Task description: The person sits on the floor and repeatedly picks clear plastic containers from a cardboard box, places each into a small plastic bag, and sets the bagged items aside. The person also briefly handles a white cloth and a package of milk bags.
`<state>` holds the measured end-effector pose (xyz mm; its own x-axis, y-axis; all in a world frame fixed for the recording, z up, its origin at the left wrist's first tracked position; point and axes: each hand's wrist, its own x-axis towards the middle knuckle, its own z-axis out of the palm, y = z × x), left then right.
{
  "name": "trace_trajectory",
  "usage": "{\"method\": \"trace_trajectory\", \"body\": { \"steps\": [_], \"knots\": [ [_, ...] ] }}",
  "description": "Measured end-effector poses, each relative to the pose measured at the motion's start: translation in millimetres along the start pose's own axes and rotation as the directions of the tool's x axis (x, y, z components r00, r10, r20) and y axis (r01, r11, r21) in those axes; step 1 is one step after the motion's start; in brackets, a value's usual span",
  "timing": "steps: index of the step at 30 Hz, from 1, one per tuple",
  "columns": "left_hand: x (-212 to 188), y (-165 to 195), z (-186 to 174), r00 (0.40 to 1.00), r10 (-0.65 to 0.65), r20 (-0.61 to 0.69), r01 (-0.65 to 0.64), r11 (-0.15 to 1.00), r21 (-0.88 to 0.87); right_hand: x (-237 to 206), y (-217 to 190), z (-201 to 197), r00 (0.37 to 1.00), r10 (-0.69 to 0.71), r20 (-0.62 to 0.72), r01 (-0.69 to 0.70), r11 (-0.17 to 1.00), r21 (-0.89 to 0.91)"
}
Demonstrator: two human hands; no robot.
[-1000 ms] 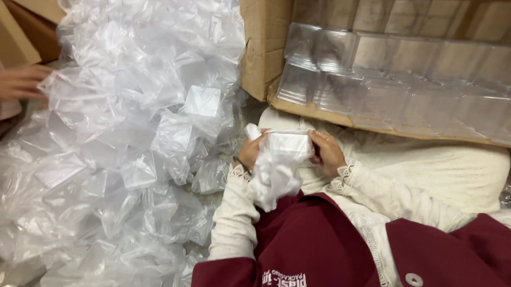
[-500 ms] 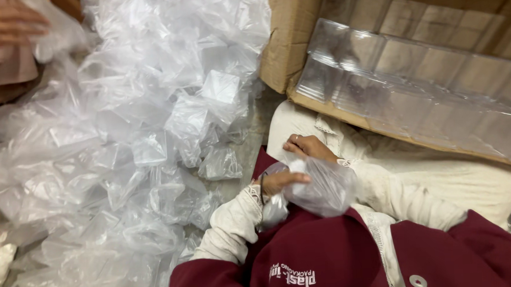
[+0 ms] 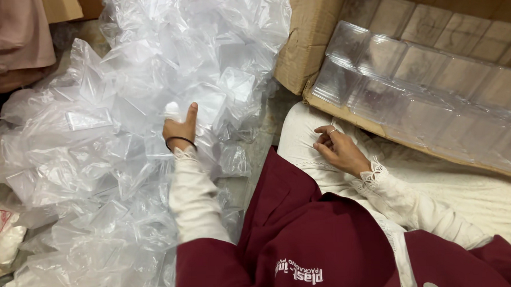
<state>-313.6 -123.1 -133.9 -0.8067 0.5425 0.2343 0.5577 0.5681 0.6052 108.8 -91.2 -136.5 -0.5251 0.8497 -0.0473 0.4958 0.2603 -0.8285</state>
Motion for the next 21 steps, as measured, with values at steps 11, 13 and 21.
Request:
{"method": "trace_trajectory", "body": {
  "steps": [11, 13, 21],
  "knots": [
    [-174, 133, -24, 0.877, 0.46, 0.136, -0.141, 0.519, -0.843, 17, -80, -22, 0.97, -0.203, 0.131, 0.149, 0.93, 0.335],
    [-172, 139, -23, 0.898, 0.372, 0.236, -0.013, 0.557, -0.83, 19, -83, -18, 0.986, -0.116, 0.117, 0.076, 0.949, 0.306],
    [-175, 135, -41, 0.74, 0.45, 0.5, 0.312, 0.429, -0.848, 20, -59, -32, 0.872, -0.472, 0.128, 0.473, 0.881, 0.025]
  ]
}}
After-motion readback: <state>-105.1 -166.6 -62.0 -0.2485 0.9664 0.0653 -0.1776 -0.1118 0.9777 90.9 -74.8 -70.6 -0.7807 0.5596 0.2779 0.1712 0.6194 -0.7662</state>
